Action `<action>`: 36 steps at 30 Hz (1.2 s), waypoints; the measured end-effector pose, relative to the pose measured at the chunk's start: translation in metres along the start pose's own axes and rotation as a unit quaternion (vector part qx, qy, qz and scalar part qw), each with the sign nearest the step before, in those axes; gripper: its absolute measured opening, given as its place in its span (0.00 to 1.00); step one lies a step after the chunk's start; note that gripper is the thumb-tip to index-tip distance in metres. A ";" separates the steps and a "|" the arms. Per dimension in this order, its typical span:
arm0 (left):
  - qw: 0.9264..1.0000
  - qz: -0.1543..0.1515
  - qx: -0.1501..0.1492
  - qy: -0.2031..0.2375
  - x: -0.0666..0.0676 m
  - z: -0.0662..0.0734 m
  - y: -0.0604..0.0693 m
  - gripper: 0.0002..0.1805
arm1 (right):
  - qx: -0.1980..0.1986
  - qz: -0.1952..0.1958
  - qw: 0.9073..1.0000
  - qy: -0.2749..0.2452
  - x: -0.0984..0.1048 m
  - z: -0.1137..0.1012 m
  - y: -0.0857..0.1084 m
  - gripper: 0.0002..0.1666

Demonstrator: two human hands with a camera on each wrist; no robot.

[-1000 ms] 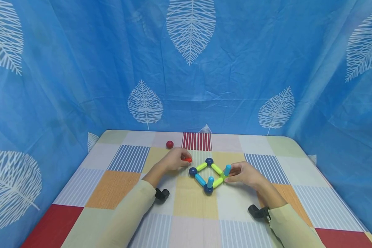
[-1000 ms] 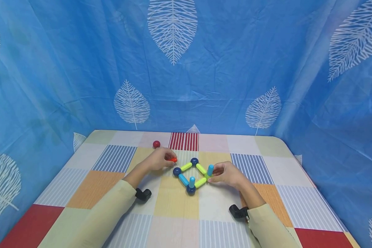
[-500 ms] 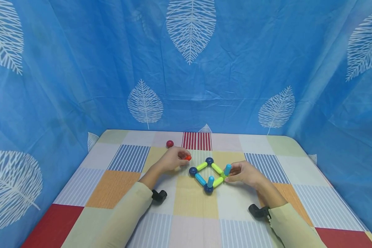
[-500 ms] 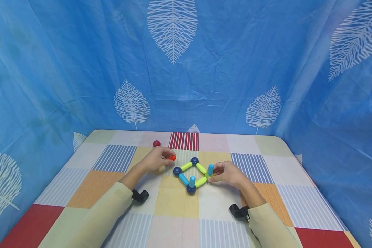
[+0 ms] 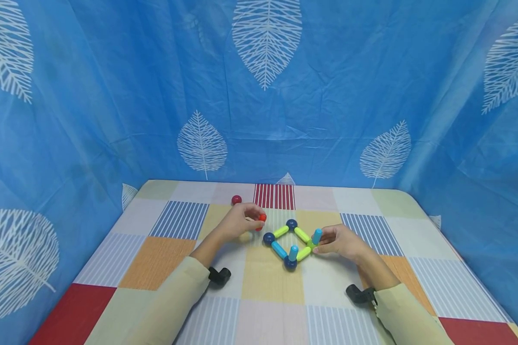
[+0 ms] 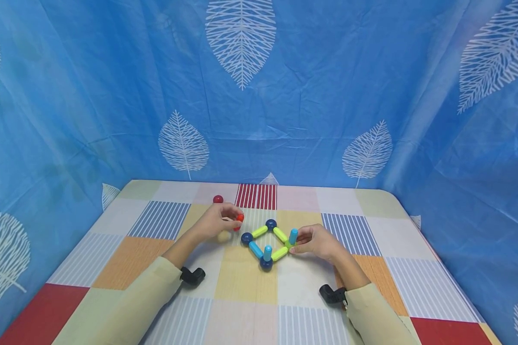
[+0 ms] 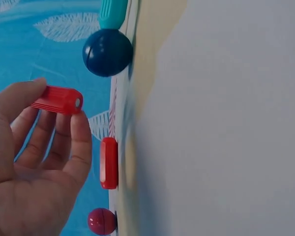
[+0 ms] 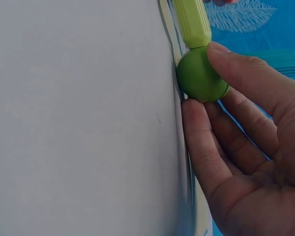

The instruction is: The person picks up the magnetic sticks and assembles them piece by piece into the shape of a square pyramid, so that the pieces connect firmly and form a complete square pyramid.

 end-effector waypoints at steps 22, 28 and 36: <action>0.995 -0.066 -0.053 0.056 -0.023 0.019 0.009 0.11 | 0.005 -0.004 1.000 -0.013 -0.001 -0.002 0.001 0.19; 0.996 -0.062 -0.047 0.036 -0.025 0.018 0.007 0.10 | 0.009 -0.006 1.000 -0.019 -0.001 -0.001 0.001 0.20; 0.997 -0.063 -0.038 0.026 -0.026 0.017 0.006 0.11 | 0.003 -0.005 1.000 -0.005 0.000 0.001 0.000 0.20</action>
Point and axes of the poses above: each hand's wrist, its own y-axis away from the middle knuckle, its own x-axis out of the back of the hand, z = x × y, the point moved 8 cm from there along -y, towards the middle knuckle, and after that the axes turned 4 degrees about y, right-handed, at the moved point
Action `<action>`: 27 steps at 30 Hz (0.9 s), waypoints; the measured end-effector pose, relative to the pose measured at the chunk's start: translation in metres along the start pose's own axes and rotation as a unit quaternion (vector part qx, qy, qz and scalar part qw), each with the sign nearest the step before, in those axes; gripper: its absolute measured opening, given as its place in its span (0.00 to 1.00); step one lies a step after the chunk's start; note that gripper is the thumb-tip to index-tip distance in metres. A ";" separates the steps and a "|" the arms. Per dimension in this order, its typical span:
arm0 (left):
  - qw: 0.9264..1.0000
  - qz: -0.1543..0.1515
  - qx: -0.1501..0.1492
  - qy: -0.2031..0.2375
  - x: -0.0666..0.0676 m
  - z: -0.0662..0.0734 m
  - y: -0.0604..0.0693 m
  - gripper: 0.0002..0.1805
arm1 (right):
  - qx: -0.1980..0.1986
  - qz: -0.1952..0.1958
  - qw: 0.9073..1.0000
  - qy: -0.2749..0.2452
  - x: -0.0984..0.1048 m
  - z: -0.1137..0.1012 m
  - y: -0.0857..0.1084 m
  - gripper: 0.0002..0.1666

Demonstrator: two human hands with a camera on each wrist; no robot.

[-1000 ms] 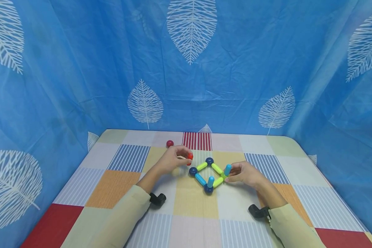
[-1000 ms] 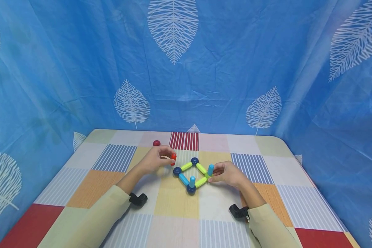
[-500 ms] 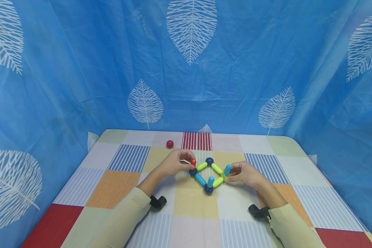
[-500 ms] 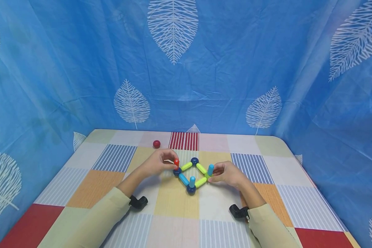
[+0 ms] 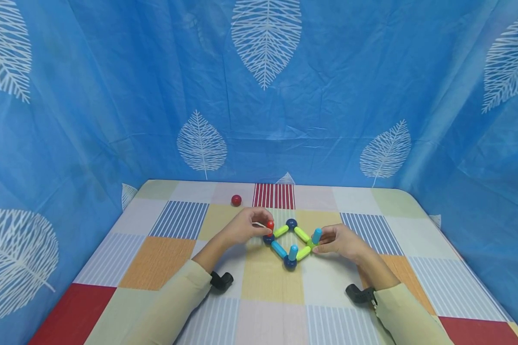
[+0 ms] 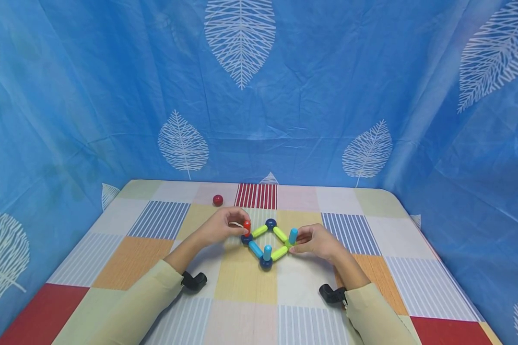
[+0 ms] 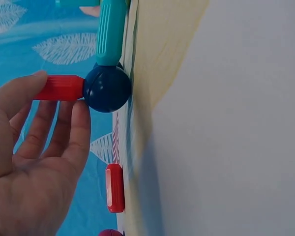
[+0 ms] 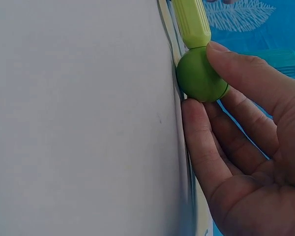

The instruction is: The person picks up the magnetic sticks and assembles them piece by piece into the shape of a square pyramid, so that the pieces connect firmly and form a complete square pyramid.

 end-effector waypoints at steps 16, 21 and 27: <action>0.990 -0.068 0.052 -0.111 -0.012 -0.013 0.004 0.19 | 0.018 0.018 0.997 0.068 0.005 -0.006 -0.004 0.15; 0.988 -0.104 0.038 -0.105 -0.015 -0.010 0.006 0.20 | -0.001 0.053 0.996 0.070 0.010 -0.003 -0.006 0.16; 0.985 -0.131 0.045 -0.102 -0.014 -0.009 0.004 0.19 | -0.040 0.069 0.993 0.086 0.011 -0.001 0.001 0.19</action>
Point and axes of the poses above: each hand's wrist, its own y-axis away from the middle knuckle, its own x-axis out of the back of the hand, z = x × y, the point moved 8 cm from there along -y, towards the middle knuckle, and after that the axes turned 4 degrees about y, right-handed, at the moved point
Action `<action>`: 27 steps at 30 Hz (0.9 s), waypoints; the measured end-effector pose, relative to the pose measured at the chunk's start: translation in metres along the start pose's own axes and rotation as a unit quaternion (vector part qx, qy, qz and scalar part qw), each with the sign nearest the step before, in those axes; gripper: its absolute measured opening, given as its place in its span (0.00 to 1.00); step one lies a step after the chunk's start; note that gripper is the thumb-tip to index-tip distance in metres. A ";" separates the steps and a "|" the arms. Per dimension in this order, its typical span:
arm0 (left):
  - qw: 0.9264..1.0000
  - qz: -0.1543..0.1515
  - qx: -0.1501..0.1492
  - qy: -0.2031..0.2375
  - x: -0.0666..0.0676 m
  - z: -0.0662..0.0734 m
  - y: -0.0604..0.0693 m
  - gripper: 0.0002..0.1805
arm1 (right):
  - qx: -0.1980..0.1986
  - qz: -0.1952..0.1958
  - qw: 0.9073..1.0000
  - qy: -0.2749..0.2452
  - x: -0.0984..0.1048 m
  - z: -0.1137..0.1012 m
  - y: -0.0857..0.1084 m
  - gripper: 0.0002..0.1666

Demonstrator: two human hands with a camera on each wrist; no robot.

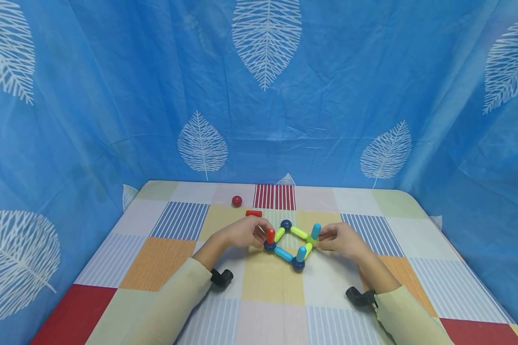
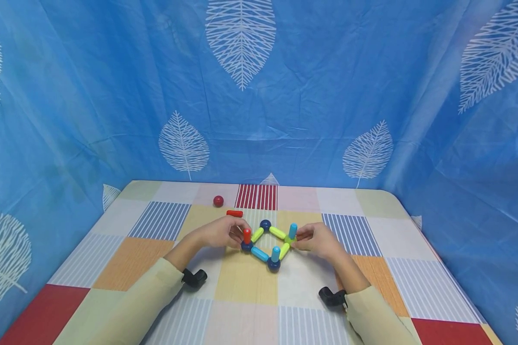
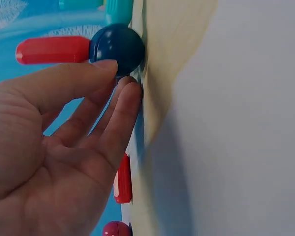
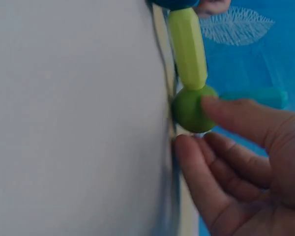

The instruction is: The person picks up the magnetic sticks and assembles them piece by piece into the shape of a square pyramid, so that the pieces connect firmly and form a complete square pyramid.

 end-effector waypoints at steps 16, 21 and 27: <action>0.996 0.085 0.009 0.009 0.004 -0.005 -0.035 0.19 | -0.016 -0.069 0.995 0.074 -0.027 -0.051 0.040 0.17; 0.998 0.057 -0.004 0.020 -0.002 -0.003 -0.046 0.23 | 0.022 -0.055 0.997 0.042 -0.037 -0.058 0.043 0.23; 0.999 0.027 -0.019 0.009 -0.008 0.000 -0.051 0.26 | 0.011 -0.028 0.999 0.028 -0.045 -0.057 0.043 0.24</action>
Point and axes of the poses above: each hand's wrist, its own y-axis away from the middle knuckle, its own x-axis out of the back of the hand, z = x × y, the point moved 8 cm from there along -y, towards the middle knuckle, and after that the axes turned 4 degrees about y, right-handed, at the moved point
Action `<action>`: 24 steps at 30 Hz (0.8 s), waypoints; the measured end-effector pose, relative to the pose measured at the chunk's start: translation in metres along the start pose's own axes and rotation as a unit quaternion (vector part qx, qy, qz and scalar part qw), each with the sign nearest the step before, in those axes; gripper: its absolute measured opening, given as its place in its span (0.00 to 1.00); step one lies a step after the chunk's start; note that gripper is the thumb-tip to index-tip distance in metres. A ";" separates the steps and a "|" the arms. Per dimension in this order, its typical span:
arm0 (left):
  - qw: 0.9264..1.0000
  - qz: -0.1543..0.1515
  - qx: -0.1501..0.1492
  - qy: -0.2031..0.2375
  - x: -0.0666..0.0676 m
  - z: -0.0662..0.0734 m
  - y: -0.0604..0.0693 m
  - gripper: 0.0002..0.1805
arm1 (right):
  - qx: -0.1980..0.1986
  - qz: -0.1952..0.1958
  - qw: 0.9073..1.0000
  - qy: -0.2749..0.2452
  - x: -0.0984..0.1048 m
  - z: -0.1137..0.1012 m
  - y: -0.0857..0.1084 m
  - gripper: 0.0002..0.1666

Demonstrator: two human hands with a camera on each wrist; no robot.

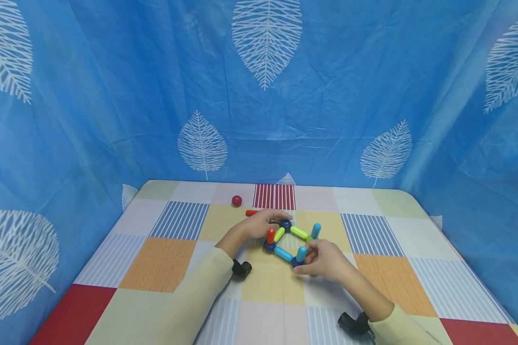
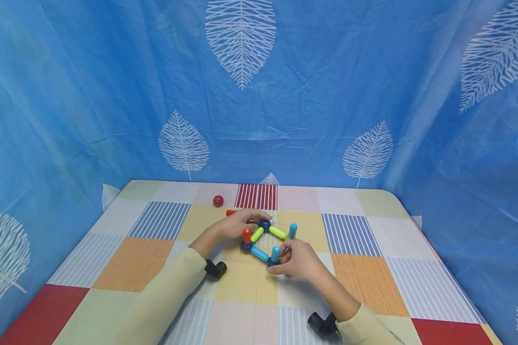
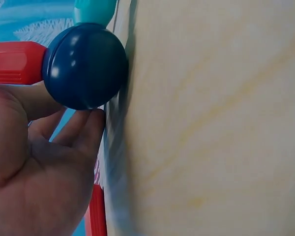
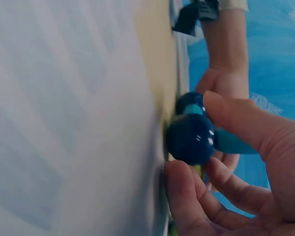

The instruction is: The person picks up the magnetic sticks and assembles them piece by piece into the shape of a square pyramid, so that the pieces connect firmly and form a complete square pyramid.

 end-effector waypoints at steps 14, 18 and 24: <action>0.997 0.062 0.028 -0.032 0.021 -0.004 0.019 0.18 | 0.002 0.017 0.999 -0.038 0.014 0.016 -0.009 0.18; 0.996 0.069 0.031 -0.046 0.027 -0.007 0.026 0.18 | 0.012 0.014 0.998 -0.067 0.018 0.027 -0.017 0.17; 0.996 0.072 0.021 -0.047 0.031 -0.008 0.034 0.18 | 0.016 0.019 0.998 -0.062 0.022 0.037 -0.028 0.15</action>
Point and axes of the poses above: each hand's wrist, its own y-axis away from the middle knuckle, its own x-axis out of the back of the hand, z = x × y, the point moved 8 cm from there along -y, towards the middle knuckle, and after that the axes turned 4 degrees about y, right-handed, at the moved point
